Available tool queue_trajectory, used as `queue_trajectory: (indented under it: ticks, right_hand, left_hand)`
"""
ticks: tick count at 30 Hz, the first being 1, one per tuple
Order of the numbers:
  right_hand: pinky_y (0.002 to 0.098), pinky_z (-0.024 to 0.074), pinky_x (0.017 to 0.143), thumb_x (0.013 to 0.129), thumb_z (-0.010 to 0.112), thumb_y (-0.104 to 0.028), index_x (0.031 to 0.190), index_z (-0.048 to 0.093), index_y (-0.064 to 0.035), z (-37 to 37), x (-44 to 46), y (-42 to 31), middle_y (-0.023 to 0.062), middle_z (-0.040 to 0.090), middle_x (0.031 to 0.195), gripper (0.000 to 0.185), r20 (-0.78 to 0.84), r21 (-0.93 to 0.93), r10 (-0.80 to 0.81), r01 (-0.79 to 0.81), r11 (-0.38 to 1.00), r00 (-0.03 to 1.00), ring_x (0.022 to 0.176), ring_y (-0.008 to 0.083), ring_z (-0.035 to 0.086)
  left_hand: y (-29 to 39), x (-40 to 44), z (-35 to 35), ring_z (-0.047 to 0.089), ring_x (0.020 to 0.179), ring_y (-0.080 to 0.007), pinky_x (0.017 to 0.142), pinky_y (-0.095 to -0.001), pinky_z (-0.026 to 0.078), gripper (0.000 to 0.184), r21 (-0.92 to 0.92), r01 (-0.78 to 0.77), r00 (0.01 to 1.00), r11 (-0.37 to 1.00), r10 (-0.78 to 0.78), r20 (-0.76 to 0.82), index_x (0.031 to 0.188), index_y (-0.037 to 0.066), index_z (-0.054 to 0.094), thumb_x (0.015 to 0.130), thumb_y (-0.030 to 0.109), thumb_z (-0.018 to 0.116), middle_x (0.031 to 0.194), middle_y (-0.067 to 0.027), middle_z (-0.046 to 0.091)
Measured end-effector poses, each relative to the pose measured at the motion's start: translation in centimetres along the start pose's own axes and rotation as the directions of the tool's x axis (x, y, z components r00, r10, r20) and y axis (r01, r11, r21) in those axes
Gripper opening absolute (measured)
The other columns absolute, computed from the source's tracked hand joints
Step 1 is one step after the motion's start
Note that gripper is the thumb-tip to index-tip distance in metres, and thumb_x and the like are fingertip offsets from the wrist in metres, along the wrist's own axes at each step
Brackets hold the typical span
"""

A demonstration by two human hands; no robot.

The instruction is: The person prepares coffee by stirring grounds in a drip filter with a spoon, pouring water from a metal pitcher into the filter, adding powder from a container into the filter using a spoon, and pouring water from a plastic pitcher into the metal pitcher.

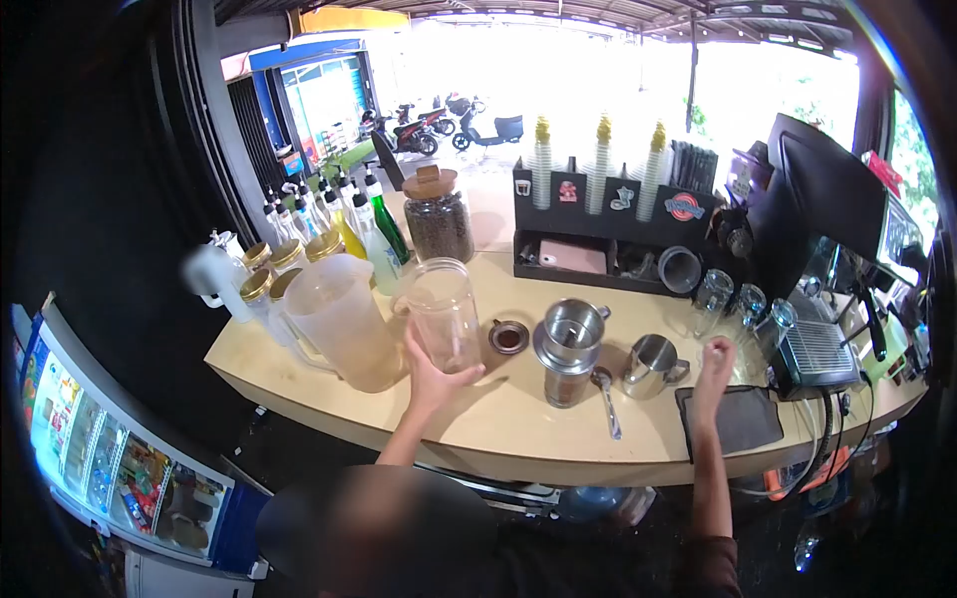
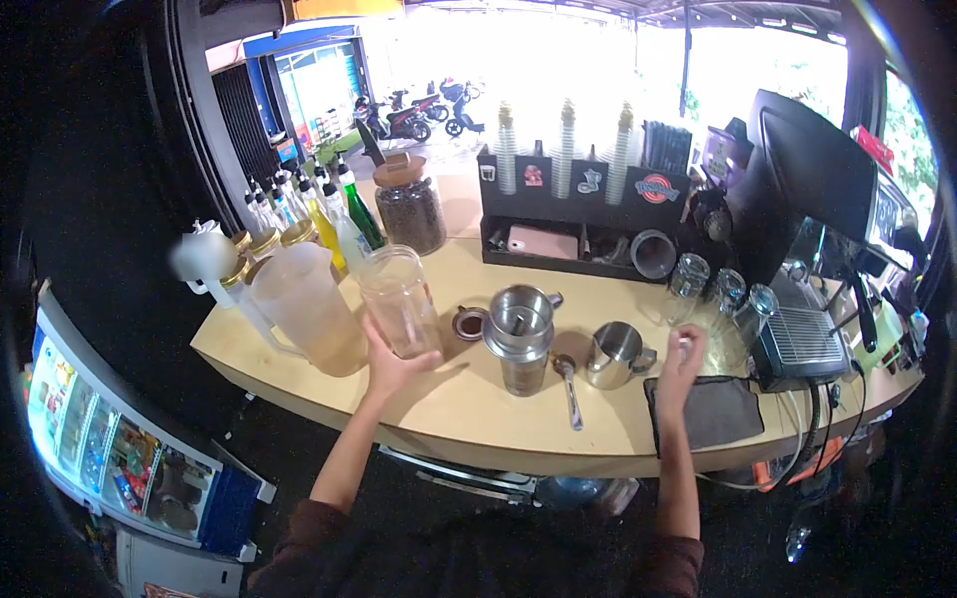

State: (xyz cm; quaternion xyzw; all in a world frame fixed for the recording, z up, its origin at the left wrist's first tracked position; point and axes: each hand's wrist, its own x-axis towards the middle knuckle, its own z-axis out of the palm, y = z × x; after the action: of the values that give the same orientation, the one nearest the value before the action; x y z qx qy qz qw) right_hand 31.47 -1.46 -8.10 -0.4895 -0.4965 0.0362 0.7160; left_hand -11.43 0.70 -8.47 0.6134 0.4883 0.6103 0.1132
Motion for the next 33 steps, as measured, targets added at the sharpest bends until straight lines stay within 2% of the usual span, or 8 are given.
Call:
queue_trajectory:
  ticks: [6,9,16,18,22,26,28,33]
  right_hand:
    - [0.0311,0.0428,0.080,0.081,0.063,-0.003,0.098,0.054,-0.0005,4.8,4.5,-16.0,0.0096,0.053,0.095,0.019,0.360,-0.039,-0.409,0.452,0.891,0.838,0.089,0.0201,0.052]
    - [0.0371,0.0479,0.083,0.081,0.062,0.000,0.097,0.059,0.0006,10.0,3.1,-21.5,0.0153,0.059,0.100,0.016,0.616,0.178,-0.561,0.596,0.783,0.553,0.096,0.0300,0.059]
    - [0.0380,0.0498,0.072,0.080,0.054,0.002,0.097,0.065,-0.0007,20.6,-0.4,-23.0,0.0164,0.065,0.092,0.020,0.926,0.267,-0.358,0.464,0.844,0.118,0.080,0.0304,0.063]
    - [0.0393,0.0496,0.072,0.081,0.053,-0.004,0.096,0.066,-0.0004,22.2,-0.6,-24.1,0.0183,0.066,0.088,0.020,0.988,0.031,0.048,0.486,0.873,-0.149,0.078,0.0317,0.063]
    - [0.0366,0.0500,0.079,0.079,0.058,-0.009,0.098,0.068,-0.0014,26.5,-2.8,-17.6,0.0163,0.068,0.095,0.023,0.947,-0.046,0.213,0.555,0.831,-0.240,0.090,0.0282,0.065]
    - [0.0307,0.0484,0.083,0.078,0.064,-0.015,0.105,0.068,-0.0088,28.8,-4.6,-12.8,0.0078,0.067,0.104,0.028,0.835,0.508,-0.051,0.731,0.455,-0.548,0.093,0.0192,0.063]
    - [0.0291,0.0477,0.085,0.078,0.065,-0.016,0.108,0.068,-0.0111,29.3,-4.8,-12.9,0.0053,0.066,0.107,0.031,0.778,0.617,-0.007,0.763,0.192,-0.628,0.095,0.0171,0.062]
    - [0.0326,0.0475,0.083,0.087,0.056,-0.014,0.109,0.059,-0.0066,28.6,-4.4,-15.0,0.0091,0.063,0.102,0.024,0.856,0.384,0.072,0.722,0.575,-0.512,0.092,0.0200,0.060]
  left_hand:
    - [-4.1,1.4,-0.6,0.041,0.129,-0.0290,0.105,-0.0413,0.038,0.106,-0.051,0.196,0.950,0.979,-0.177,0.258,0.137,-0.002,0.032,0.051,0.021,0.089,0.138,-0.0193,0.037]
    - [-4.5,1.1,-0.8,0.044,0.124,-0.0300,0.103,-0.0408,0.040,0.104,-0.151,0.056,0.983,0.987,-0.029,0.179,0.137,0.001,0.033,0.049,0.016,0.086,0.131,-0.0166,0.042]
    - [-2.5,0.6,-2.2,0.047,0.118,-0.0284,0.101,-0.0401,0.040,0.100,-0.131,-0.066,0.980,0.989,0.089,0.178,0.134,0.005,0.037,0.047,0.015,0.085,0.125,-0.0133,0.043]
    - [-1.7,0.3,-2.5,0.044,0.121,-0.0323,0.102,-0.0415,0.039,0.097,-0.096,-0.051,0.978,0.994,0.069,0.195,0.135,0.008,0.037,0.049,0.013,0.081,0.126,-0.0153,0.044]
    - [-2.4,0.2,-2.3,0.044,0.121,-0.0334,0.102,-0.0424,0.040,0.096,-0.122,-0.098,0.970,0.988,0.123,0.210,0.134,0.009,0.037,0.049,0.013,0.081,0.127,-0.0153,0.044]
    - [-1.9,0.0,-2.4,0.046,0.119,-0.0325,0.102,-0.0417,0.040,0.096,-0.082,-0.097,0.969,0.992,0.113,0.218,0.134,0.007,0.038,0.048,0.012,0.081,0.125,-0.0145,0.044]
    - [-1.7,0.0,-2.6,0.047,0.117,-0.0313,0.101,-0.0403,0.040,0.096,-0.063,-0.109,0.972,0.992,0.120,0.204,0.134,0.006,0.039,0.047,0.011,0.080,0.123,-0.0137,0.045]
    - [-1.9,0.0,-2.5,0.046,0.117,-0.0314,0.102,-0.0405,0.040,0.096,-0.110,-0.093,0.973,0.990,0.114,0.203,0.134,0.006,0.039,0.047,0.011,0.080,0.123,-0.0136,0.044]
